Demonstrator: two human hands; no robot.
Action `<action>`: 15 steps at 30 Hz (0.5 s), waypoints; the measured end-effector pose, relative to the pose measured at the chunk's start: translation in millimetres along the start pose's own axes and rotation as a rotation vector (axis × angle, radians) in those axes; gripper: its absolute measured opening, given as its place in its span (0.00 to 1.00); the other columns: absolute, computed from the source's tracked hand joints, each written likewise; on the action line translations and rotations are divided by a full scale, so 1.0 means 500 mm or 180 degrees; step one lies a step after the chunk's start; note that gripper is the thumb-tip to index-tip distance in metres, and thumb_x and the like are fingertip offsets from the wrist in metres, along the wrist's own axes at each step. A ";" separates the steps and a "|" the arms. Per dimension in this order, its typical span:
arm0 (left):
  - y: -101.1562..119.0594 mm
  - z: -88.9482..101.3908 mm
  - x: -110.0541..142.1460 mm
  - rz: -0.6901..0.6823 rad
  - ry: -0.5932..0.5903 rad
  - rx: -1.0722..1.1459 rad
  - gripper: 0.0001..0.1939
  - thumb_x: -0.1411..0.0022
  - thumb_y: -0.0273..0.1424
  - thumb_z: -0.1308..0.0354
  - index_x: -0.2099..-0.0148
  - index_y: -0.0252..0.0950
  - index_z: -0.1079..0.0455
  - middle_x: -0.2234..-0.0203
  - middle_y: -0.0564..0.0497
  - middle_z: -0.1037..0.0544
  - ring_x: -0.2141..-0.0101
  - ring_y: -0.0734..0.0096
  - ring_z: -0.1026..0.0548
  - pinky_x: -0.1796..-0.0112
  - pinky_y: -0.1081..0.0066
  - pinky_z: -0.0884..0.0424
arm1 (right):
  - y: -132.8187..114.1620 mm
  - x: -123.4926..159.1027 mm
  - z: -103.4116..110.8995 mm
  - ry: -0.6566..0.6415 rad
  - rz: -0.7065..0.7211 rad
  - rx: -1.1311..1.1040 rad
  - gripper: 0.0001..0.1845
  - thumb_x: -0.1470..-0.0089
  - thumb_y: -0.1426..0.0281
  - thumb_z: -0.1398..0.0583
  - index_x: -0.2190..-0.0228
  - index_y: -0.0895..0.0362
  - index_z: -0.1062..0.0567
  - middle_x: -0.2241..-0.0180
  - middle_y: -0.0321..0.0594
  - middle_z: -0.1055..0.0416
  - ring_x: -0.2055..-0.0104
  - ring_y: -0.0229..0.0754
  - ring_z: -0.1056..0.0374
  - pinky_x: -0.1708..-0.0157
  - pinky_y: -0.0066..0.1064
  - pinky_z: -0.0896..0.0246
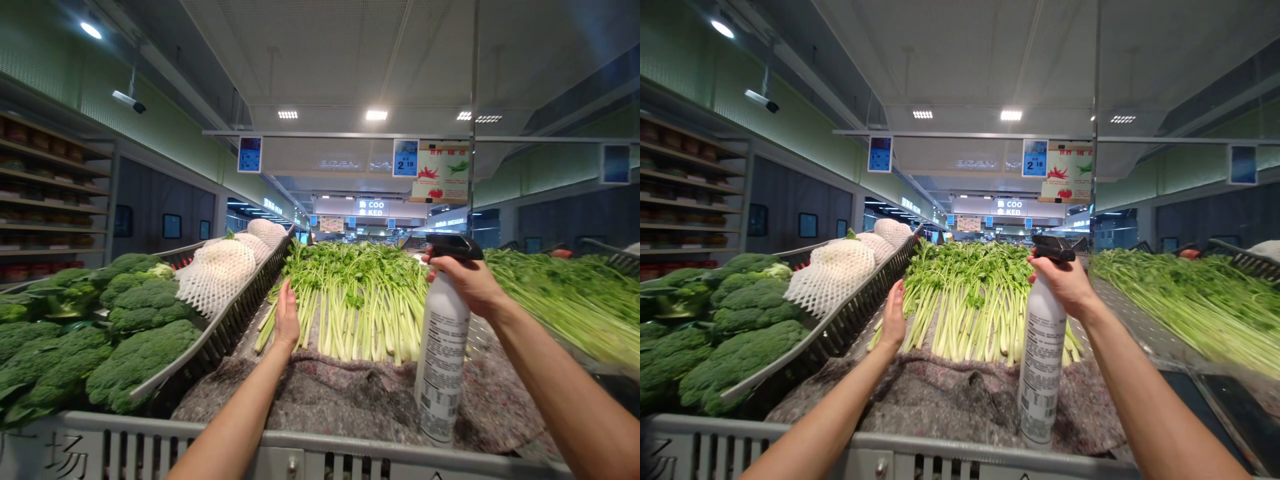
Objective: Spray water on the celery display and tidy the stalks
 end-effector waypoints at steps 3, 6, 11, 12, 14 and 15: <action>-0.002 -0.002 0.001 0.0033 -0.0024 -0.0036 0.27 0.42 0.46 0.63 0.45 0.37 0.46 0.46 0.46 0.41 0.47 0.65 0.43 0.47 0.63 0.50 | 0.006 0.001 0.018 0.0077 -0.0004 -0.0011 0.13 0.64 0.69 0.38 0.70 0.58 0.29 0.68 0.39 0.32 0.80 0.35 0.35 0.84 0.26 0.39; -0.003 -0.002 0.001 0.0037 -0.0028 -0.0054 0.27 0.42 0.46 0.63 0.45 0.38 0.46 0.47 0.46 0.41 0.47 0.65 0.43 0.47 0.63 0.50 | 0.008 0.004 0.049 0.0283 -0.0033 -0.0070 0.12 0.64 0.70 0.38 0.71 0.58 0.29 0.70 0.38 0.31 0.80 0.34 0.36 0.85 0.25 0.39; -0.004 -0.003 -0.001 0.0020 -0.0040 -0.0068 0.27 0.42 0.46 0.63 0.45 0.37 0.46 0.46 0.46 0.41 0.47 0.65 0.43 0.47 0.63 0.50 | -0.015 0.012 0.127 0.0703 0.0148 -0.0163 0.13 0.66 0.72 0.38 0.72 0.58 0.28 0.71 0.38 0.31 0.82 0.34 0.36 0.86 0.25 0.40; -0.004 -0.003 -0.001 0.0010 -0.0053 -0.0079 0.27 0.42 0.45 0.63 0.45 0.38 0.46 0.47 0.46 0.41 0.47 0.65 0.43 0.47 0.63 0.50 | -0.018 0.014 0.140 0.0750 0.0168 -0.0150 0.12 0.67 0.72 0.38 0.72 0.57 0.28 0.71 0.37 0.31 0.82 0.34 0.36 0.86 0.25 0.40; -0.004 -0.005 -0.001 -0.0009 -0.0083 -0.0103 0.27 0.42 0.46 0.63 0.45 0.38 0.46 0.47 0.46 0.41 0.47 0.65 0.43 0.47 0.63 0.50 | -0.015 0.017 0.158 0.0817 0.0114 -0.0089 0.12 0.67 0.72 0.38 0.73 0.57 0.28 0.72 0.37 0.31 0.83 0.34 0.36 0.87 0.25 0.40; -0.004 -0.006 -0.001 -0.0011 -0.0094 -0.0113 0.27 0.42 0.46 0.63 0.45 0.37 0.46 0.47 0.46 0.41 0.47 0.65 0.43 0.47 0.63 0.50 | -0.010 0.019 0.164 0.0843 0.0067 -0.0054 0.12 0.68 0.72 0.38 0.73 0.57 0.28 0.72 0.37 0.31 0.83 0.34 0.36 0.87 0.25 0.41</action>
Point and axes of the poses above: each hand's wrist, its own x-axis away from the middle knuckle, its own z-axis out of the back of the hand, y = z × x, the point moved 10 cm from there along -x, towards the middle knuckle
